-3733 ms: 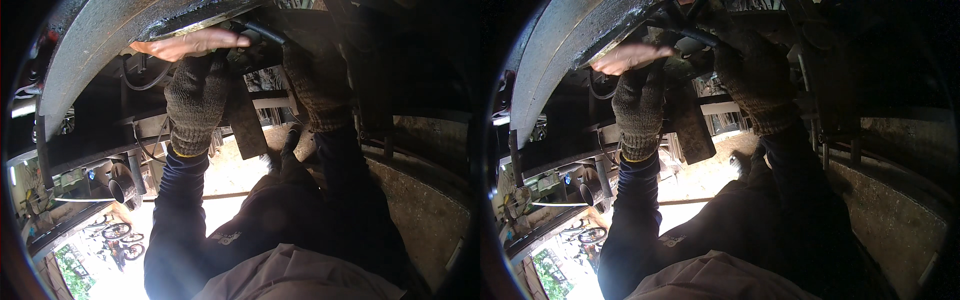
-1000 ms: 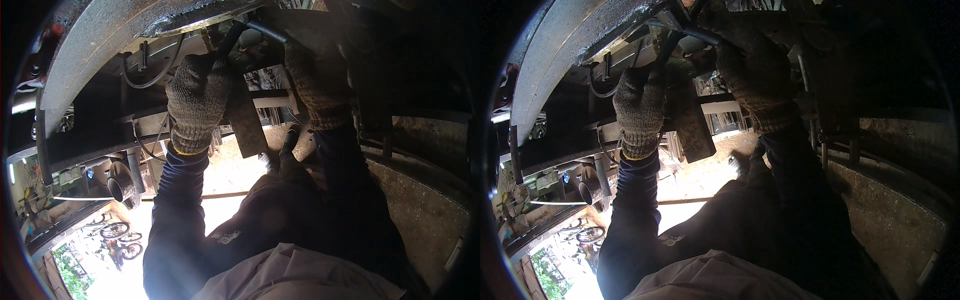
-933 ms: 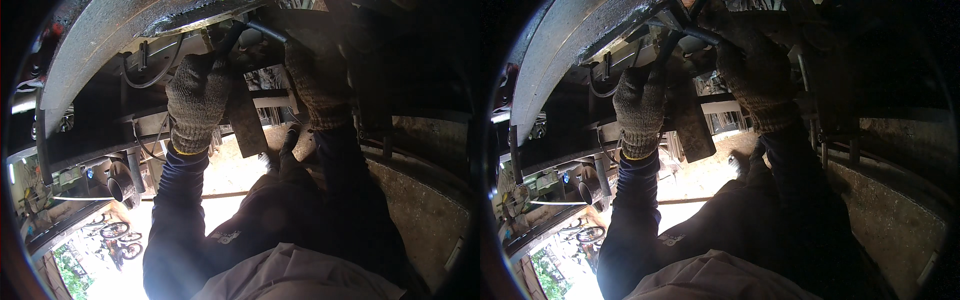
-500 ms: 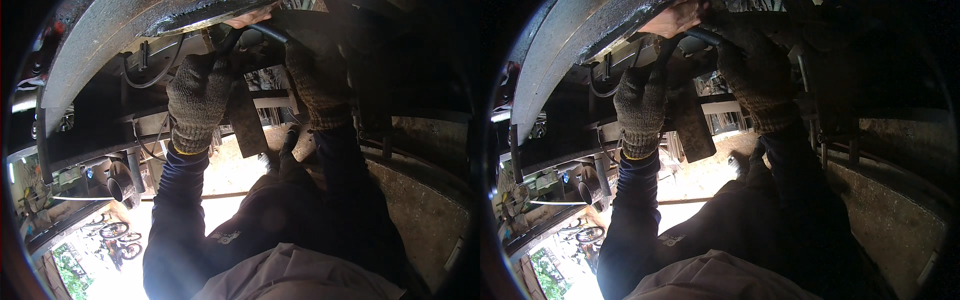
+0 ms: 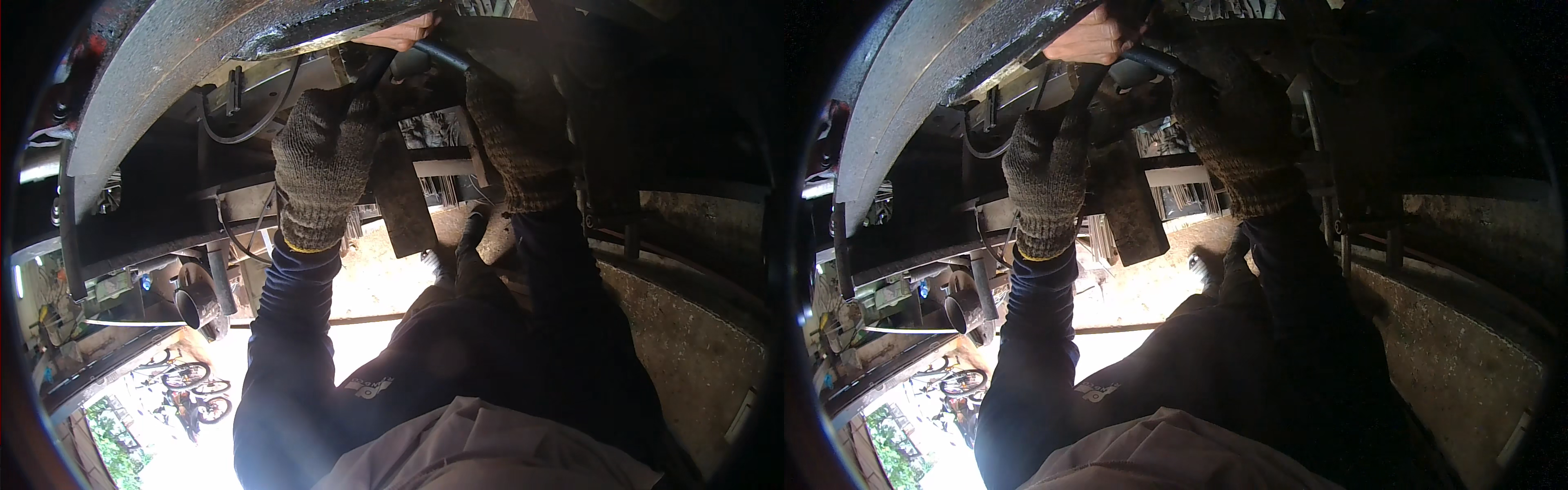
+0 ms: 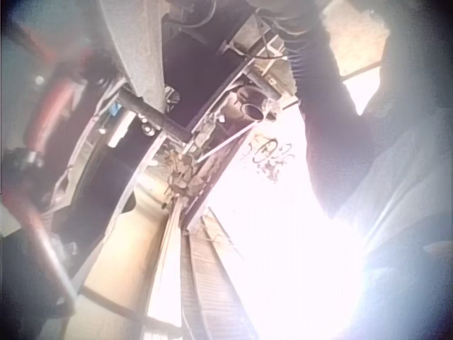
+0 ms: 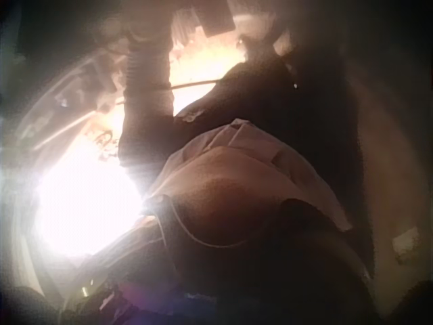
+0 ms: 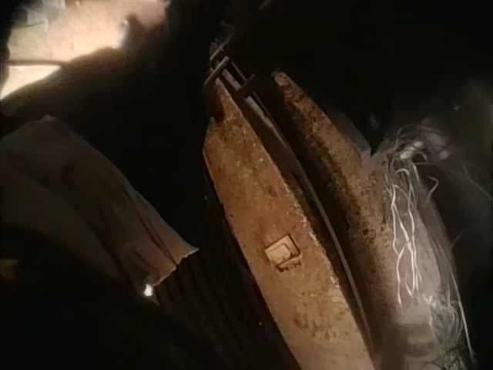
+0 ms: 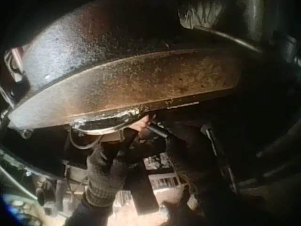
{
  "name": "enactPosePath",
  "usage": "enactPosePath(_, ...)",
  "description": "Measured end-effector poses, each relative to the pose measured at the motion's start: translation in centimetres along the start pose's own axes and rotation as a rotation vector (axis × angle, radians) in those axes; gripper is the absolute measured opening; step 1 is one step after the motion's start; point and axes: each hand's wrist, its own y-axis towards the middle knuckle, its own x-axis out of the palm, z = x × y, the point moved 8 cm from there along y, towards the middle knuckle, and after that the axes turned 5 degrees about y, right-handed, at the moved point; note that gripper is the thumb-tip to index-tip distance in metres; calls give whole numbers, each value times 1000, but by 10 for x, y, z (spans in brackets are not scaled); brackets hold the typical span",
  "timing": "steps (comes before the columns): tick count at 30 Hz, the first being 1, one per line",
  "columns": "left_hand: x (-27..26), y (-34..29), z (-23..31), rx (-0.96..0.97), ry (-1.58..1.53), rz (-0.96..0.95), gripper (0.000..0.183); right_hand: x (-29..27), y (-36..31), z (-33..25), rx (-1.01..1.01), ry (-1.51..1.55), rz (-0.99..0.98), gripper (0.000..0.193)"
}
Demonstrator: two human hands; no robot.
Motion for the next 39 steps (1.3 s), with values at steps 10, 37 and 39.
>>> enactPosePath(10,0,-2,-2,-45,-56,-4,22,-1,-1,-8,11,-18,19,25)
enactPosePath(37,1,-1,-3,-59,-110,-11,22,2,-2,-4,78,49,-47,30)
enactPosePath(39,1,-1,-3,-52,-128,-12,22,1,-2,-5,53,23,-47,30)
